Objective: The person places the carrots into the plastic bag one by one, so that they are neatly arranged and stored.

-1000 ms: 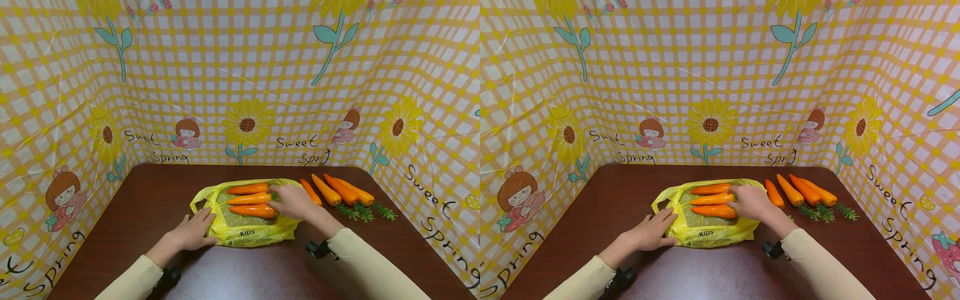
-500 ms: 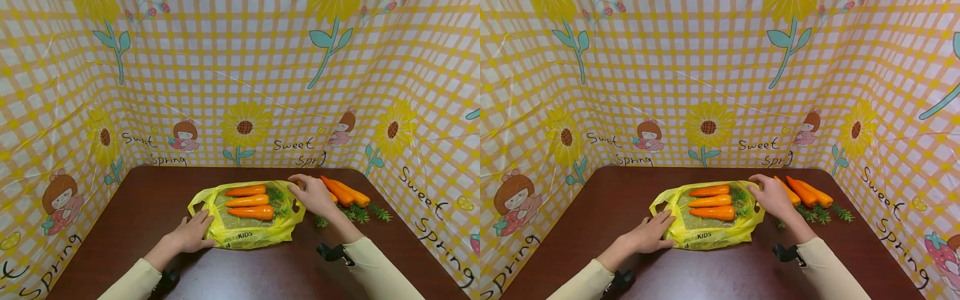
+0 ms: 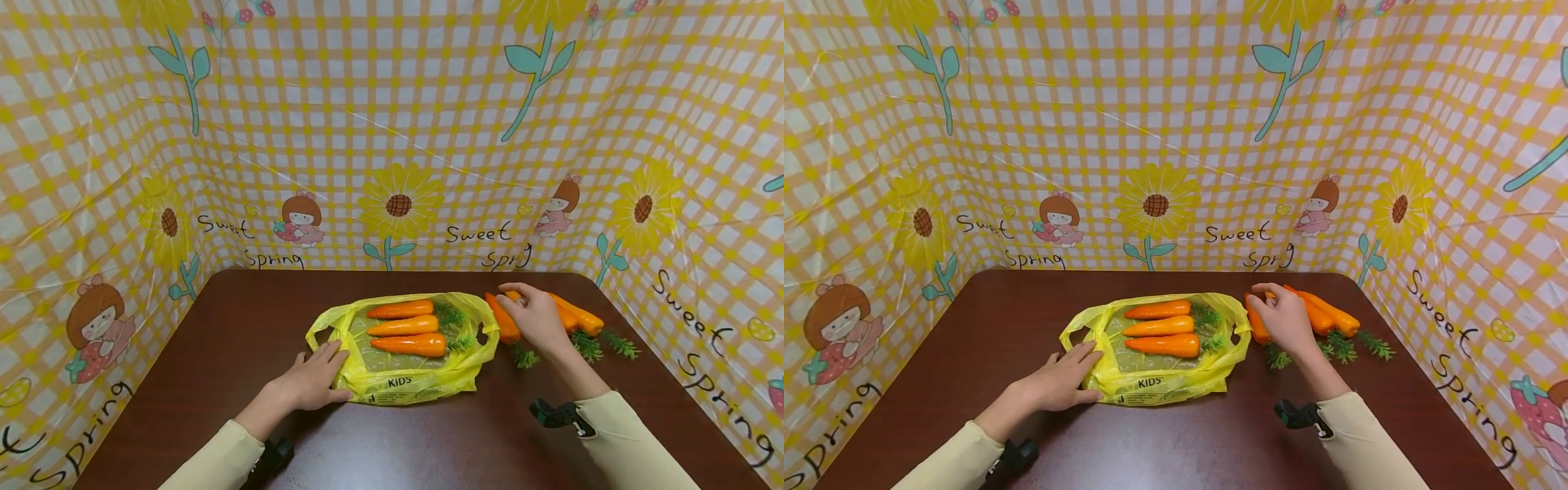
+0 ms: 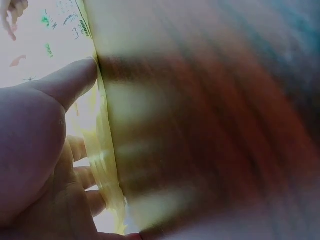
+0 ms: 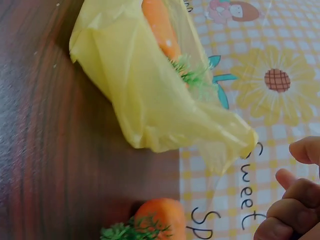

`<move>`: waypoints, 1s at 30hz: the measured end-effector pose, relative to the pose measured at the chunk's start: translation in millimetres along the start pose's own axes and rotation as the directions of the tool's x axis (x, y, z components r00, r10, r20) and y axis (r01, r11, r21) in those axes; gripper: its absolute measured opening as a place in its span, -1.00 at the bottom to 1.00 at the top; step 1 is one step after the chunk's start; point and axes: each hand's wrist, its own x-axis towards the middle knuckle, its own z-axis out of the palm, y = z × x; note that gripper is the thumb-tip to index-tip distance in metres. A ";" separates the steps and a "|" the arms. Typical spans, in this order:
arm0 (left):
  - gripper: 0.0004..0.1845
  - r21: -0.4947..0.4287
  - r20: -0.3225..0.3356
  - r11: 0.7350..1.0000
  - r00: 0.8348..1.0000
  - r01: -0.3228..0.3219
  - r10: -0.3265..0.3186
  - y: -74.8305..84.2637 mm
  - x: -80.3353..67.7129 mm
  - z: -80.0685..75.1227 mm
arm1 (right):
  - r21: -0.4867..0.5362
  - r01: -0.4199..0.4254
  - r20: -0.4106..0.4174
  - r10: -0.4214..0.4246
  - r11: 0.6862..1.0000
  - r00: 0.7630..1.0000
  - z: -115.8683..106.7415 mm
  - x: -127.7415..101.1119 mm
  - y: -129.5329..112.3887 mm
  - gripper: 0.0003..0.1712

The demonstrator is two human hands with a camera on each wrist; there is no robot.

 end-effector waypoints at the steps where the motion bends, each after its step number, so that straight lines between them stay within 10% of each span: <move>1: -0.13 0.000 0.000 1.000 1.000 0.002 -0.002 0.1 -0.1 -0.5 | -0.010 -0.002 0.001 0.002 1.000 1.000 -0.6 -0.1 1.6 -0.40; 30: -0.15 -0.013 0.024 1.000 1.000 -0.004 0.004 1.6 0.9 -4.1 | -0.041 -0.221 0.036 0.222 0.975 0.974 8.5 -6.5 39.0 -0.26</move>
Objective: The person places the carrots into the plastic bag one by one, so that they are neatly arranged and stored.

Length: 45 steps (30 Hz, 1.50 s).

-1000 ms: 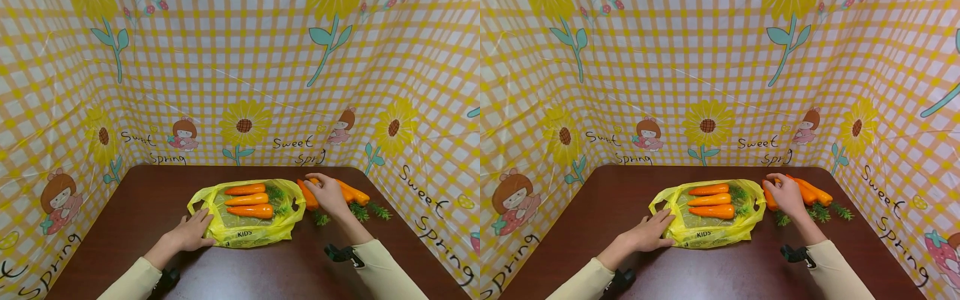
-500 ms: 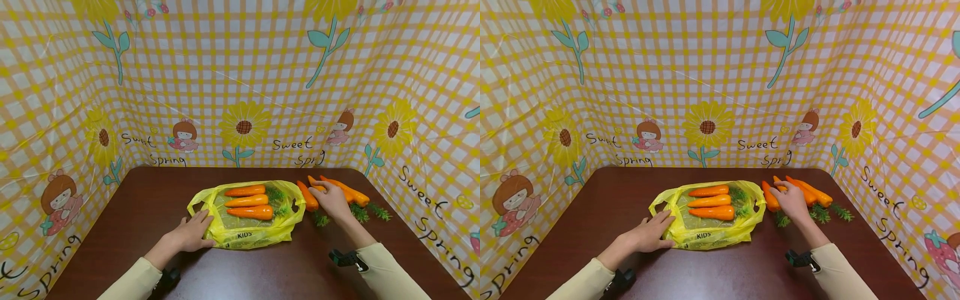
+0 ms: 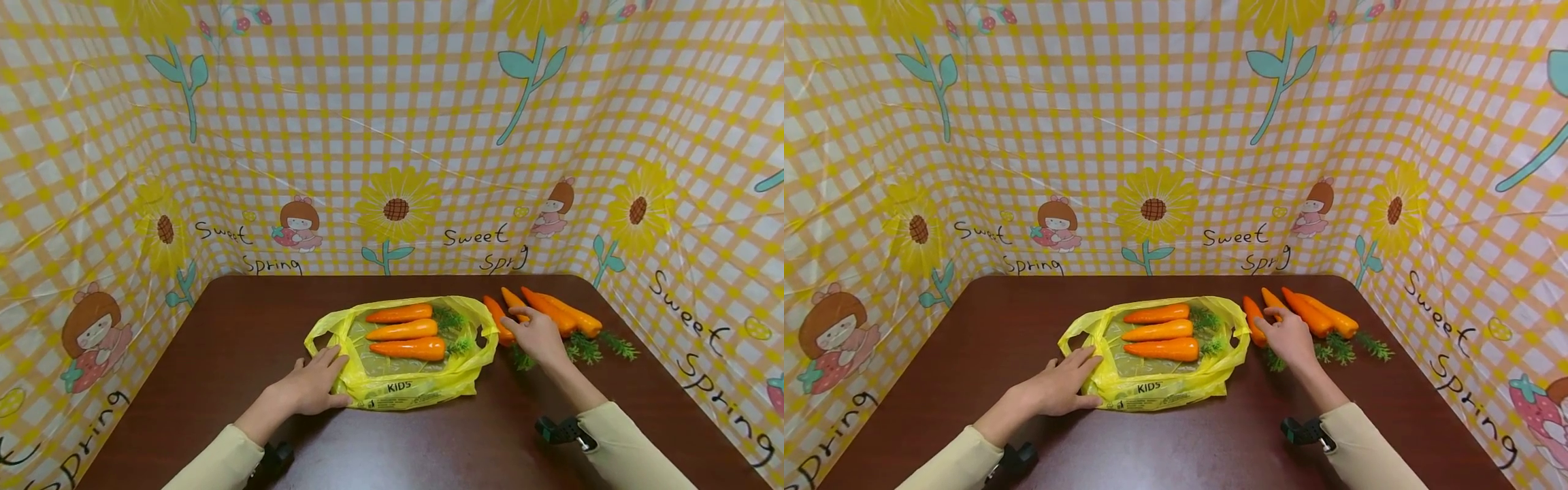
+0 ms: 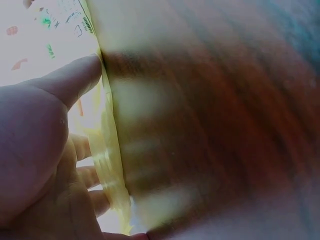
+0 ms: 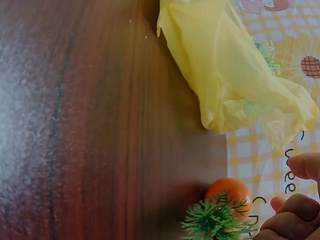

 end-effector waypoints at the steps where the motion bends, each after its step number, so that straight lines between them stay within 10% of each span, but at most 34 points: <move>1: -0.15 0.000 0.002 1.000 1.000 0.000 0.000 -0.2 -0.1 0.4 | -0.013 -0.007 -0.002 0.006 1.000 1.000 1.1 0.7 1.1 -0.25; 23: -0.13 0.026 -0.020 1.000 1.000 -0.006 0.006 -1.8 2.7 0.8 | -0.139 -0.066 -0.032 0.062 0.988 0.998 8.2 5.9 3.5 -0.13; 45: -0.13 0.031 -0.002 0.999 1.000 0.010 -0.010 -2.2 1.3 1.5 | -0.229 -0.149 -0.010 0.151 0.962 0.989 10.1 9.2 16.3 -0.43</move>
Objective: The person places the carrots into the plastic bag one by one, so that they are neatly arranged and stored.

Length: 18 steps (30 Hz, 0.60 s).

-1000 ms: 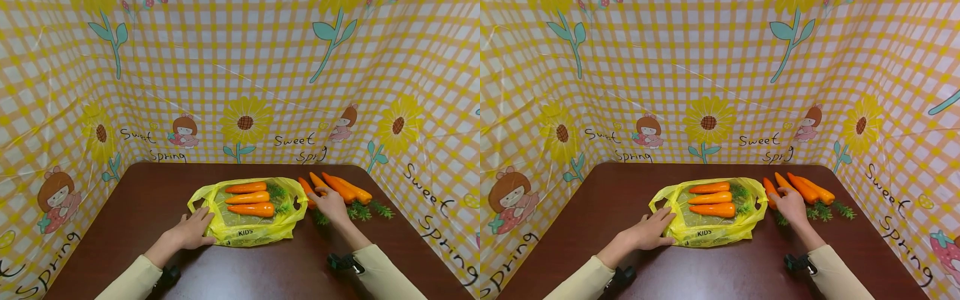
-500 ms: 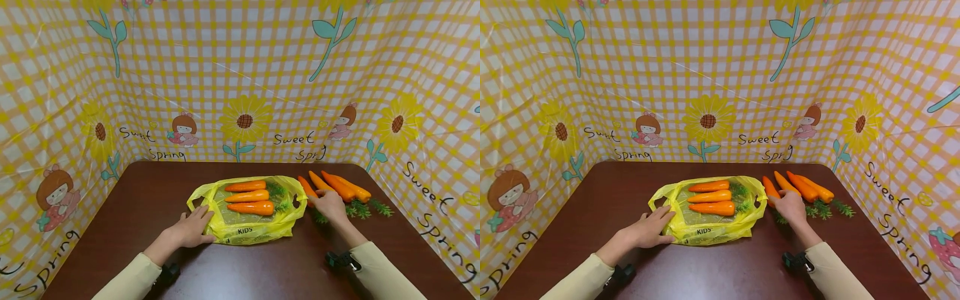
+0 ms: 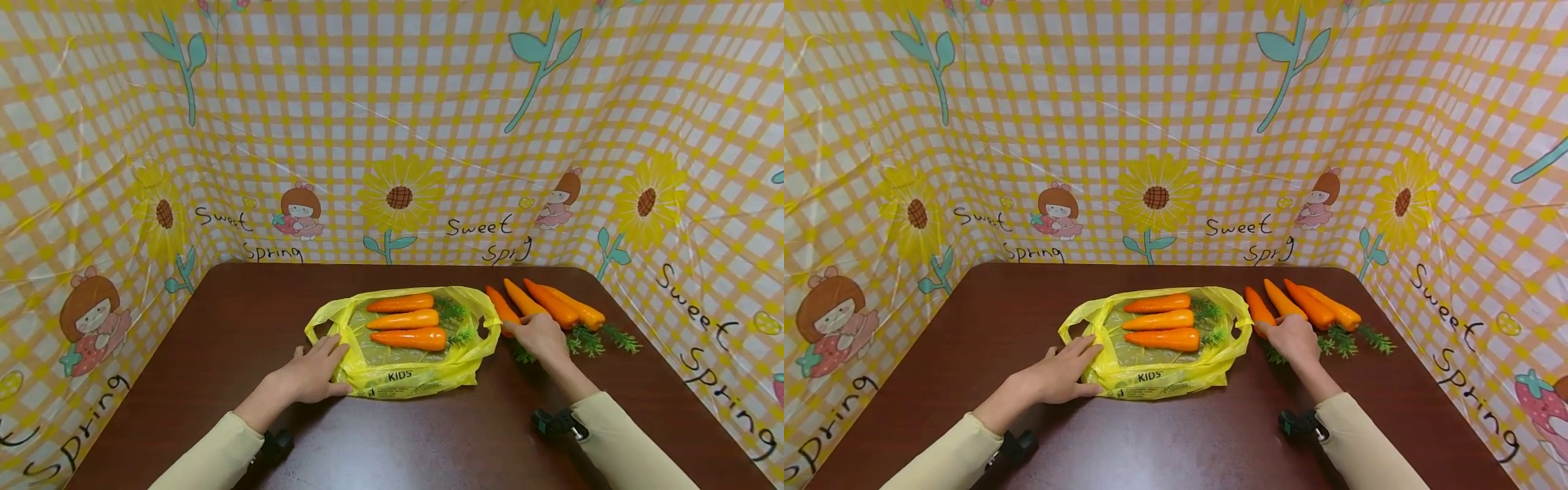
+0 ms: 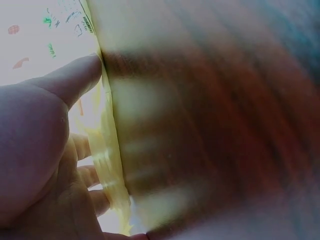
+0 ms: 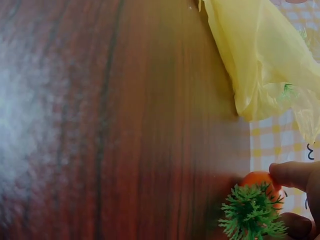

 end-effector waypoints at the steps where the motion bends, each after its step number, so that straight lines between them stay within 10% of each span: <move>1: -0.13 -0.001 -0.004 1.000 1.000 0.000 0.000 -0.1 -0.6 0.0 | 0.001 -0.003 0.004 0.003 1.000 1.000 0.4 0.9 -0.6 -0.44; 18: -0.13 -0.013 -0.009 1.000 1.000 -0.009 0.009 -0.2 -1.5 -0.9 | -0.005 0.052 0.022 -0.052 0.999 0.998 -2.9 2.4 -0.1 -0.46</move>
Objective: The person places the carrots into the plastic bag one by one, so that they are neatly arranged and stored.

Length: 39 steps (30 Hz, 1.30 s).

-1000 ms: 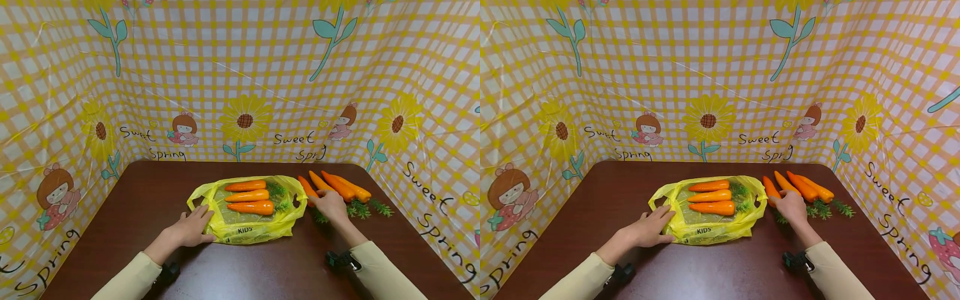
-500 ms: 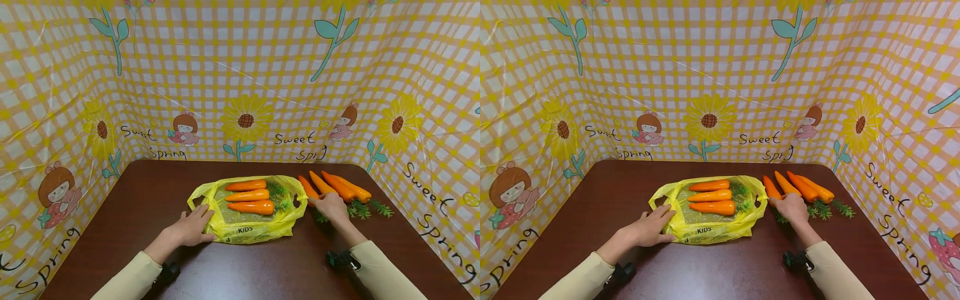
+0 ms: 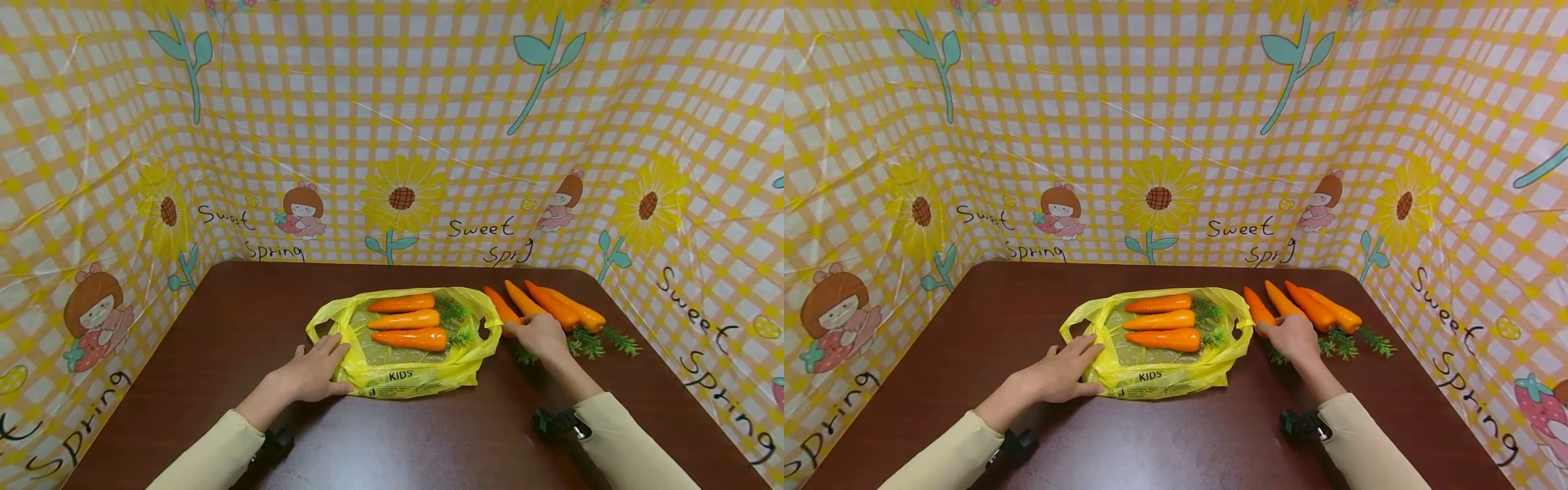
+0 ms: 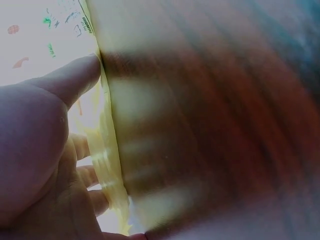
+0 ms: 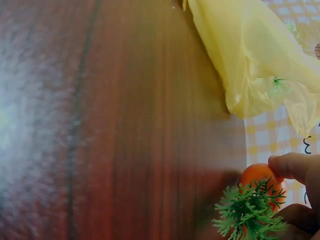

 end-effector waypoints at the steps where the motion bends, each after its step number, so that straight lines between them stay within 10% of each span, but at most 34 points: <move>1: -0.13 -0.002 -0.001 1.000 1.000 -0.002 0.002 -0.1 0.2 -0.1 | 0.005 0.007 -0.005 -0.007 1.000 1.000 -1.0 0.1 -0.6 -0.43; 29: -0.14 0.011 -0.008 1.000 1.000 0.004 -0.004 0.6 -0.5 0.6 | 0.026 0.159 0.010 -0.159 0.987 0.987 -46.7 -3.9 -33.6 -0.14; 39: -0.14 0.002 -0.004 1.000 1.000 0.015 -0.015 0.9 -1.1 1.4 | 0.021 0.203 -0.011 -0.202 0.979 0.979 -56.7 -3.0 -46.9 -0.32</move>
